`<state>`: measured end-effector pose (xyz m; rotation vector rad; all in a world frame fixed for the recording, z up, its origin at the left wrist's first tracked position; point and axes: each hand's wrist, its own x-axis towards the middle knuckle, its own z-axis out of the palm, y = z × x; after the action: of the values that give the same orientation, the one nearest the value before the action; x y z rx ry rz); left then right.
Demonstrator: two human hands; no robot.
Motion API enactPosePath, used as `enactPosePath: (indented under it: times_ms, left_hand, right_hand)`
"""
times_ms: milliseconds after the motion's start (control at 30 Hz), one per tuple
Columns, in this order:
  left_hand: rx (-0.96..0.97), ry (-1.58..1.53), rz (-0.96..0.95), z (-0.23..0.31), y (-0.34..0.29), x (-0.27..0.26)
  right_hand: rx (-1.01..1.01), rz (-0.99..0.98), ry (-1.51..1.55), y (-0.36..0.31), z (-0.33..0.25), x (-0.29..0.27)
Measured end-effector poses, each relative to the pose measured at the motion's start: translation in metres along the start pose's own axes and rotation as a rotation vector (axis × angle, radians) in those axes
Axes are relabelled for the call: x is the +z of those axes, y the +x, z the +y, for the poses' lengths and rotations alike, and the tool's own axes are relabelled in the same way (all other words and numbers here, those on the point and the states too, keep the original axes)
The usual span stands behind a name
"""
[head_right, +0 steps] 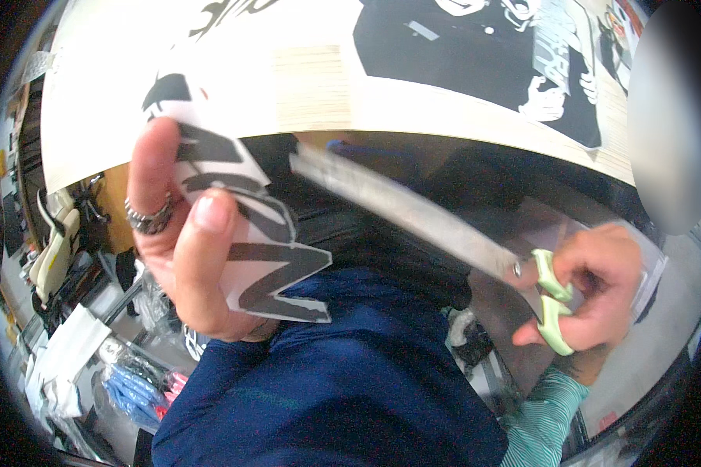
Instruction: The person uses green-handled scissors to cut out a black graphic sticker from a white backing sheet. They rotate the sheet and trim around the design, then peel away the excess backing to reveal the cutout.
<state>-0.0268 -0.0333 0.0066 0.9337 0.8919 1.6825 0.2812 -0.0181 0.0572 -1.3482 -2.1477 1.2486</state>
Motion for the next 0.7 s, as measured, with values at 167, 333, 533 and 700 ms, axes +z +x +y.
enactPosePath:
  times_ms: [167,333,533,700]
  left_hand:
    - [0.007,0.083,0.03,0.006,-0.006,0.011]
    - [-0.09,0.144,0.211,0.014,-0.004,0.023]
    - [-0.157,0.243,0.086,0.02,0.001,0.011]
    - [-0.091,0.224,0.029,0.013,0.0,0.008]
  right_hand:
    - [0.227,0.215,0.381,-0.001,-0.007,0.059]
    - [0.093,0.188,0.535,0.008,-0.017,0.113]
    - [0.158,0.189,0.569,0.015,-0.027,0.153]
    - [0.027,0.236,0.529,0.02,-0.019,0.158]
